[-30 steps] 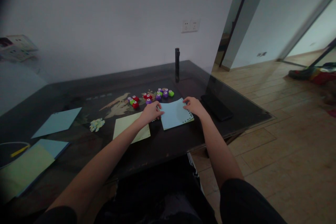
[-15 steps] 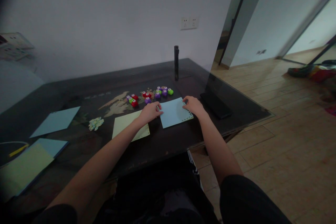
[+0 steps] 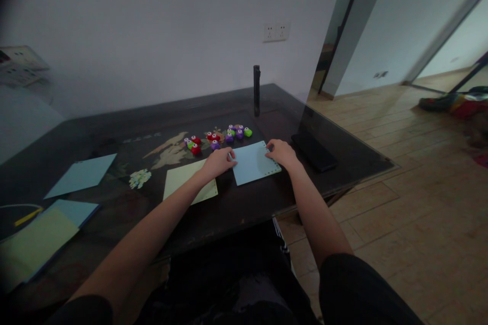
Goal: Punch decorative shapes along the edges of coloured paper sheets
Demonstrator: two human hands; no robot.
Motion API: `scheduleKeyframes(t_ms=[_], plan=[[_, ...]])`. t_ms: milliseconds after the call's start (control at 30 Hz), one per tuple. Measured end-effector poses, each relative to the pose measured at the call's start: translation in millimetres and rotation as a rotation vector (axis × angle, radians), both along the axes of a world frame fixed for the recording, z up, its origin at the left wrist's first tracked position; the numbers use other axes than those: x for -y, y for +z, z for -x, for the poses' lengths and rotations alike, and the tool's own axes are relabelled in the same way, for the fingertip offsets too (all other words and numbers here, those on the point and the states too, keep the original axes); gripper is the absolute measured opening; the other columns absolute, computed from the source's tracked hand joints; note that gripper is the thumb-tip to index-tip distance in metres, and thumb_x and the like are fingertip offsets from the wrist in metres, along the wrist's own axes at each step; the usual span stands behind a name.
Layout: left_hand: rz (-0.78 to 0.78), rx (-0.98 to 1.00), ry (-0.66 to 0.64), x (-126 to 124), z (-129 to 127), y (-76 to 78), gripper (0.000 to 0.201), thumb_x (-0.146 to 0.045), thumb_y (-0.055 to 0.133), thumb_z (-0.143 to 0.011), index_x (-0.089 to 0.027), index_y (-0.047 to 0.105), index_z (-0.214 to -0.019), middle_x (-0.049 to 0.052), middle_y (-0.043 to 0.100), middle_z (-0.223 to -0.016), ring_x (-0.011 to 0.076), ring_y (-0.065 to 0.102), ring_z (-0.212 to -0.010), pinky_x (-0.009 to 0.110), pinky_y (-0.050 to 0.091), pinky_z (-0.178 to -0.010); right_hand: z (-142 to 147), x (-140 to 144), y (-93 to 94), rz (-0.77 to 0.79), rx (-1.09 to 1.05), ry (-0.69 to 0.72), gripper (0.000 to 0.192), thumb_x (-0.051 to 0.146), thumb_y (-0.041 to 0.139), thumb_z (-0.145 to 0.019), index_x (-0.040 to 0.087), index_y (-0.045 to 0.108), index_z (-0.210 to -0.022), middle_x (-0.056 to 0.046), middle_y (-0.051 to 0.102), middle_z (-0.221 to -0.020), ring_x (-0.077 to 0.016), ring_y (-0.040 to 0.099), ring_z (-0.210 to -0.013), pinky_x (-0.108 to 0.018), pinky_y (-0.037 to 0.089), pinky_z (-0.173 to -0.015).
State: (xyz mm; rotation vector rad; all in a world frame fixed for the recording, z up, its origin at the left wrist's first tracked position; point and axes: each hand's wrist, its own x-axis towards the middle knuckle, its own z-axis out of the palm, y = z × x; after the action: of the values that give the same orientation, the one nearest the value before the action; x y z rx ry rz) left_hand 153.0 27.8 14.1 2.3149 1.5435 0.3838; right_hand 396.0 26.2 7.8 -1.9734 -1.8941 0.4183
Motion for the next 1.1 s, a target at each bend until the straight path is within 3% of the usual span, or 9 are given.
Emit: scheduleKeyframes(t_ms=[400, 700, 1100], plan=[[0.029, 0.216, 0.094, -16, 19, 13.2, 0.011, -0.013, 0.053, -0.079, -0.018, 0.057, -0.088, 0.004, 0.069, -0.078, 0.016, 0.065, -0.074, 0.026, 0.048, -0.072, 0, 0, 4.8, -0.14, -0.078, -0.082, 0.013, 0.022, 0.067, -0.073, 0.021, 0.069, -0.086, -0.004, 0.067, -0.08, -0.0179, 0.062, -0.078, -0.03, 0.046, -0.072], [0.116, 0.381, 0.159, -28, 15, -3.3, 0.034, -0.005, 0.055, -0.074, -0.016, 0.054, -0.106, 0.011, 0.063, -0.114, 0.0169, 0.063, -0.094, 0.028, 0.049, -0.081, 5, -2, -0.9, -0.156, -0.141, -0.033, 0.02, 0.011, 0.06, -0.076, 0.019, 0.069, -0.092, -0.007, 0.071, -0.09, -0.0178, 0.064, -0.086, -0.03, 0.048, -0.081], [0.04, 0.278, 0.037, -28, 11, -13.8, 0.041, 0.001, 0.042, -0.075, -0.015, 0.056, -0.11, 0.01, 0.064, -0.117, 0.0173, 0.059, -0.109, 0.03, 0.044, -0.095, 7, 0, 0.2, -0.141, -0.176, -0.008, 0.02, 0.01, 0.061, -0.076, 0.019, 0.068, -0.092, -0.008, 0.071, -0.095, -0.0186, 0.065, -0.089, -0.031, 0.048, -0.083]])
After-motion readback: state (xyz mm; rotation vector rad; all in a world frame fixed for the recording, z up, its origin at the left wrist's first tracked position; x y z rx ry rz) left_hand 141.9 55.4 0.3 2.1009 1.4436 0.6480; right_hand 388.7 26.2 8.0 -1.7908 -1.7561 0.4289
